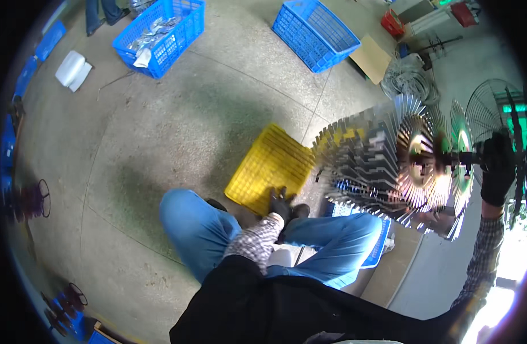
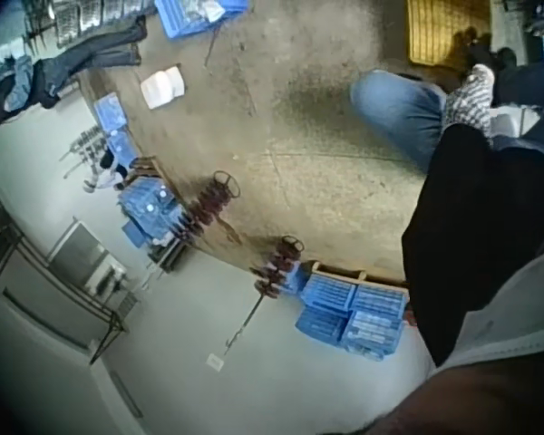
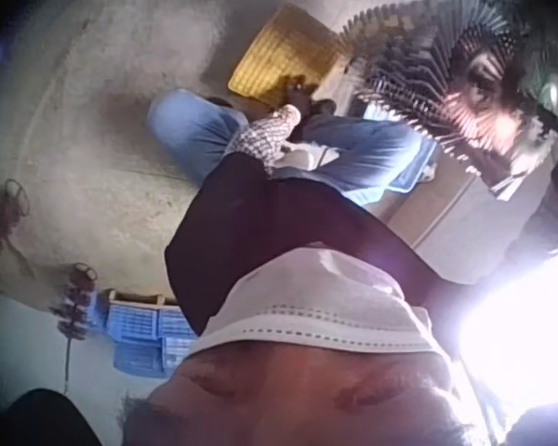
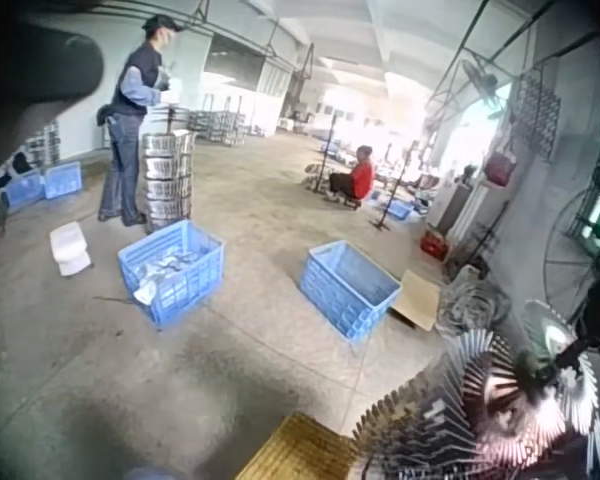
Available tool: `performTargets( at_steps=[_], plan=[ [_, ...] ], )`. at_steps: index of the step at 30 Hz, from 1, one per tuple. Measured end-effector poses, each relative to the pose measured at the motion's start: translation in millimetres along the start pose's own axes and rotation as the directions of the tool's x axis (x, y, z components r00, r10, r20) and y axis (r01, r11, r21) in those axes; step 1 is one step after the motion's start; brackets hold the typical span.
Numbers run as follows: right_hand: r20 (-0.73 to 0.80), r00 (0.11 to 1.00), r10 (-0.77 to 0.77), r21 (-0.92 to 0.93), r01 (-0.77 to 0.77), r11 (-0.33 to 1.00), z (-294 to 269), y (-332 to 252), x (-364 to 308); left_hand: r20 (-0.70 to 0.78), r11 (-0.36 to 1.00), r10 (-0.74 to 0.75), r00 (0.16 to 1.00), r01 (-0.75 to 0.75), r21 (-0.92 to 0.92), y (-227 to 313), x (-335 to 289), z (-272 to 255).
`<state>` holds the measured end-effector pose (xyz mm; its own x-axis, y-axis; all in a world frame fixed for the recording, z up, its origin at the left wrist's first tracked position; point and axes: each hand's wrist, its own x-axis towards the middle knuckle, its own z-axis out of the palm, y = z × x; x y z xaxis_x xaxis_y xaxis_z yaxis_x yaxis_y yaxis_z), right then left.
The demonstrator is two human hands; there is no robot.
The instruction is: Assembling and inspecting small metal components on a rotating spiked rack.
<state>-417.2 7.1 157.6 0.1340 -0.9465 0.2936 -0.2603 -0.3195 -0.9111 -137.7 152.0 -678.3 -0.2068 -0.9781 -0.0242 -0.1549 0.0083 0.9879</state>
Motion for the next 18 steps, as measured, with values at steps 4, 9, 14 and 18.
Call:
performTargets(
  at_steps=[4, 9, 14, 18],
  plan=[
    [-0.211, 0.944, -0.252, -0.800, -0.018, 0.600, -6, -4, -32, 0.266, 0.342, 0.036, 0.963, -0.262, 0.903, 91, 107, -155],
    [0.032, 0.969, -0.244, -0.936, 0.115, 0.334, 43, 69, -8, 0.078, 0.280, -0.357, 0.931, 0.027, 0.960, 35, 111, -330],
    [0.272, 0.731, -0.626, -0.817, 0.519, 0.251, 186, 65, 4, 0.125, 0.244, -0.548, 0.827, 0.015, 0.970, 84, 132, -375],
    [0.294, 0.713, -0.637, -0.777, 0.566, 0.275, 139, 82, 6, 0.174, 0.418, -0.348, 0.921, -0.013, 0.909, 140, 137, -402]
  ],
)
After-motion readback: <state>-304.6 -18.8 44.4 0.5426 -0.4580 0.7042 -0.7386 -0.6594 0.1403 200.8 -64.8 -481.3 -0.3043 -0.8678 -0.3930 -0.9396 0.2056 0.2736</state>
